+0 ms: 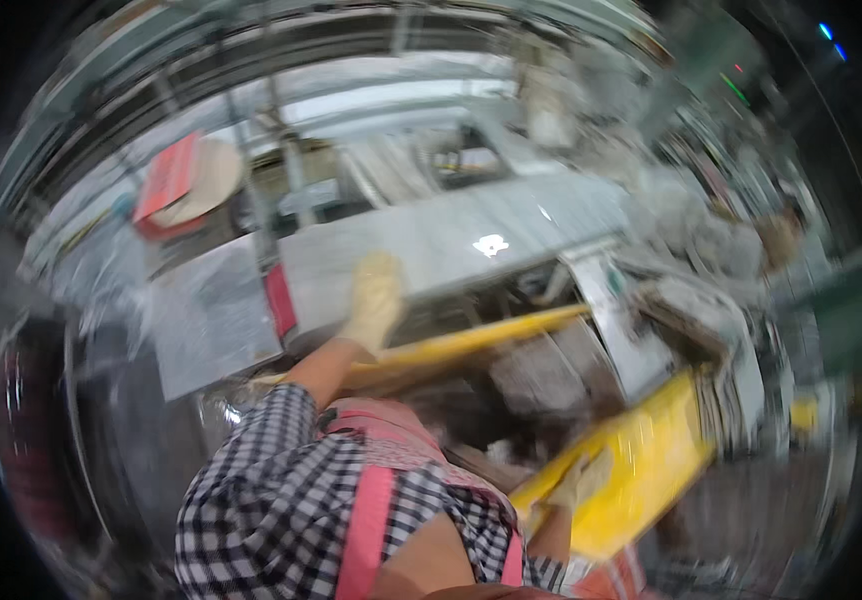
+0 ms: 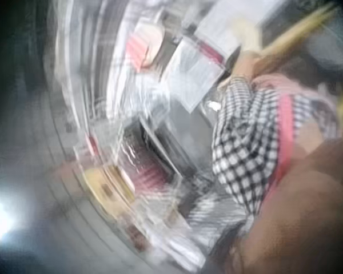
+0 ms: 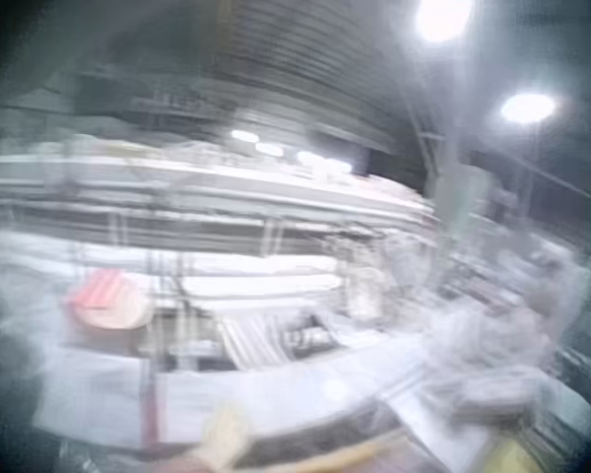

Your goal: The person repeatedly picks up rectangular tiles from a yellow conveyor and stacks them on a nearby pile. The person uses both hands to lift and place the tiles, maintaining a steady rhythm throughout the clip.

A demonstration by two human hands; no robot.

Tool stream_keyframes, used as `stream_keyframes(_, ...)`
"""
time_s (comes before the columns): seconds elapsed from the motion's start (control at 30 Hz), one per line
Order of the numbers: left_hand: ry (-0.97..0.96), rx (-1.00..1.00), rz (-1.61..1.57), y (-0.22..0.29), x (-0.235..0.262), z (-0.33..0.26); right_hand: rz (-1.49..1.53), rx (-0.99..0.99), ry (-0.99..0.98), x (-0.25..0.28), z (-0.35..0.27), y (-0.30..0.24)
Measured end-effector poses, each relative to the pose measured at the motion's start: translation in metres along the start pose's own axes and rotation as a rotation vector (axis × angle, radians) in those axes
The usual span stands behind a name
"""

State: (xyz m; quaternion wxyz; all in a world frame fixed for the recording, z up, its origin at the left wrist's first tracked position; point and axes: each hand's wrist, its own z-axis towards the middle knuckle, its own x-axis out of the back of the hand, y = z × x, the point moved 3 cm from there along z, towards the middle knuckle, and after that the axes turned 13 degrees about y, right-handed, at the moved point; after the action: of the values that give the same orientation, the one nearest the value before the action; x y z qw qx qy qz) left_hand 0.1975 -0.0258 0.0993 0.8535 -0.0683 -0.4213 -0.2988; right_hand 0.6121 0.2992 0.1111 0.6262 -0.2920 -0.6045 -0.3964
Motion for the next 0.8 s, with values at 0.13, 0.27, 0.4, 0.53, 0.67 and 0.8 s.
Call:
stream_keyframes(0.13, -0.328, 0.154, -0.163, -0.013, -0.012, -0.014, 0.365, -0.138, 0.345, -0.002, 0.011, -0.003)
stream_keyframes(0.27, -0.313, -0.024, 0.094, -0.04, -0.044, 0.002, 0.24, -0.176, 0.444, -0.024, 0.022, 0.0)
stream_keyframes(0.4, -0.203, -0.169, 0.282, -0.067, -0.07, 0.009, 0.206, -0.21, 0.46, -0.025, 0.02, -0.006)
stream_keyframes(0.53, -0.125, -0.197, 0.307, -0.067, -0.074, 0.007, 0.297, -0.234, 0.575, -0.006, 0.017, -0.003)
stream_keyframes(0.67, -0.157, -0.163, 0.316, -0.07, -0.069, 0.01, 0.299, -0.246, 0.553, 0.002, 0.017, -0.004)
stream_keyframes(0.8, -0.189, -0.139, 0.299, -0.078, -0.066, 0.012, 0.297, -0.238, 0.583, 0.001, 0.017, -0.005)
